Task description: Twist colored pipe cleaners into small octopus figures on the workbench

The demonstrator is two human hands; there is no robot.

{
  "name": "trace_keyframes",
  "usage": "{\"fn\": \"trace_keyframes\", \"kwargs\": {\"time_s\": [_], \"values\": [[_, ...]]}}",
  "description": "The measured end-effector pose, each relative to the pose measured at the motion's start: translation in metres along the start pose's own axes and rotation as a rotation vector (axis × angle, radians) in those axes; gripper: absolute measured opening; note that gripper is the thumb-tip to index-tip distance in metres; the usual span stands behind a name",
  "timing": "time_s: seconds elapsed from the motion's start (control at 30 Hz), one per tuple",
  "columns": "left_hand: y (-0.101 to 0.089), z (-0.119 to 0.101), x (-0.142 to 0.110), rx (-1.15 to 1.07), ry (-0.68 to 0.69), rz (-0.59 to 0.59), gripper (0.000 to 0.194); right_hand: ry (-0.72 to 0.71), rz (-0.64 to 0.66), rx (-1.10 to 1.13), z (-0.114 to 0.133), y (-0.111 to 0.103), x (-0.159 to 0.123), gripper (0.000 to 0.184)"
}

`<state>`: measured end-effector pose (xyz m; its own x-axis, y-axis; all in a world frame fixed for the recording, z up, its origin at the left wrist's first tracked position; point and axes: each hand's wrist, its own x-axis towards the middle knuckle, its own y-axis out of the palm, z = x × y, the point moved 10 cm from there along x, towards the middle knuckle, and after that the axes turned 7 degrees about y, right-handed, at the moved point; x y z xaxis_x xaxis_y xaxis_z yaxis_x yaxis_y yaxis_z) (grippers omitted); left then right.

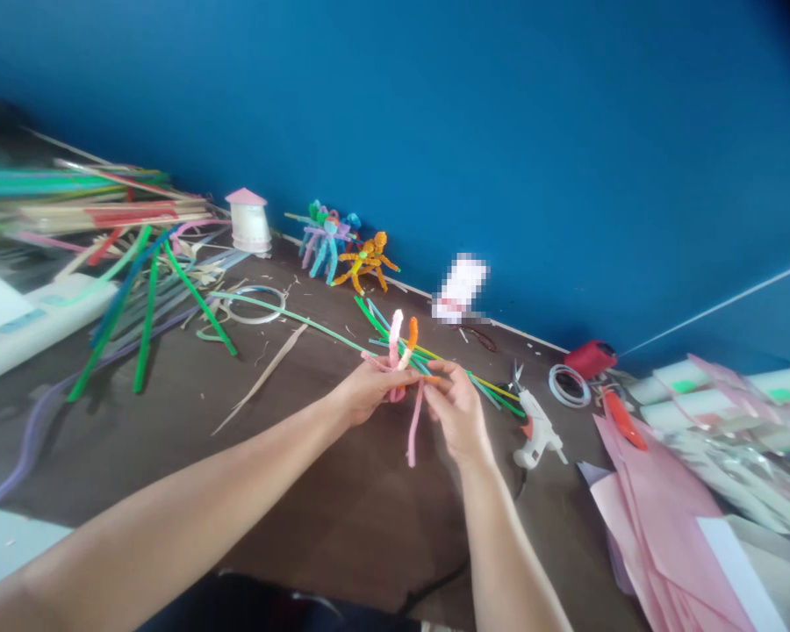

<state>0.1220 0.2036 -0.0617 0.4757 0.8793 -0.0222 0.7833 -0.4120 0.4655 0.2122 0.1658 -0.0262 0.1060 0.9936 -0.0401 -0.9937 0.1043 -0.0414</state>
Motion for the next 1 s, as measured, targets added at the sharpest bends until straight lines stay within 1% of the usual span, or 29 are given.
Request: {"fn": "trace_keyframes", "kwargs": {"time_s": [0.1,0.2,0.27,0.33,0.43,0.53,0.63,0.7,0.8,0.87,0.93,1.0], "values": [[0.004,-0.001,0.000,0.021,0.015,0.037,0.019,-0.024,-0.010,-0.022,0.003,-0.001,0.000,0.023],[0.001,0.002,0.000,-0.031,-0.011,0.008,0.019,-0.065,0.002,-0.103,0.006,0.001,-0.001,0.021],[-0.002,0.009,0.000,-0.109,-0.066,-0.042,0.020,-0.156,-0.022,-0.226,0.015,0.002,-0.003,0.017],[-0.004,0.015,-0.001,-0.169,-0.122,-0.073,0.020,-0.269,-0.067,-0.397,0.026,0.004,-0.008,0.015],[-0.004,0.020,-0.002,-0.201,-0.177,-0.075,0.018,-0.388,-0.099,-0.618,0.036,0.008,-0.015,0.019],[-0.004,0.023,-0.004,-0.210,-0.229,-0.085,0.017,-0.464,-0.112,-0.730,0.043,0.010,-0.019,0.025],[-0.004,0.025,-0.007,-0.210,-0.272,-0.090,0.015,-0.487,-0.131,-0.791,0.045,0.008,-0.020,0.029],[-0.005,0.027,-0.007,-0.212,-0.283,-0.088,0.015,-0.474,-0.108,-0.822,0.044,0.010,-0.020,0.031],[-0.006,0.029,-0.006,-0.197,-0.272,-0.088,0.015,-0.457,-0.067,-0.839,0.041,0.014,-0.020,0.028],[-0.007,0.026,-0.004,-0.175,-0.230,-0.082,0.016,-0.453,-0.080,-0.827,0.042,0.012,-0.020,0.024],[-0.008,0.016,-0.001,-0.117,-0.129,-0.080,0.016,-0.451,-0.114,-0.812,0.042,0.009,-0.019,0.021],[-0.007,0.001,0.001,-0.011,0.003,-0.079,0.015,-0.444,-0.148,-0.802,0.042,0.006,-0.019,0.017]]}}
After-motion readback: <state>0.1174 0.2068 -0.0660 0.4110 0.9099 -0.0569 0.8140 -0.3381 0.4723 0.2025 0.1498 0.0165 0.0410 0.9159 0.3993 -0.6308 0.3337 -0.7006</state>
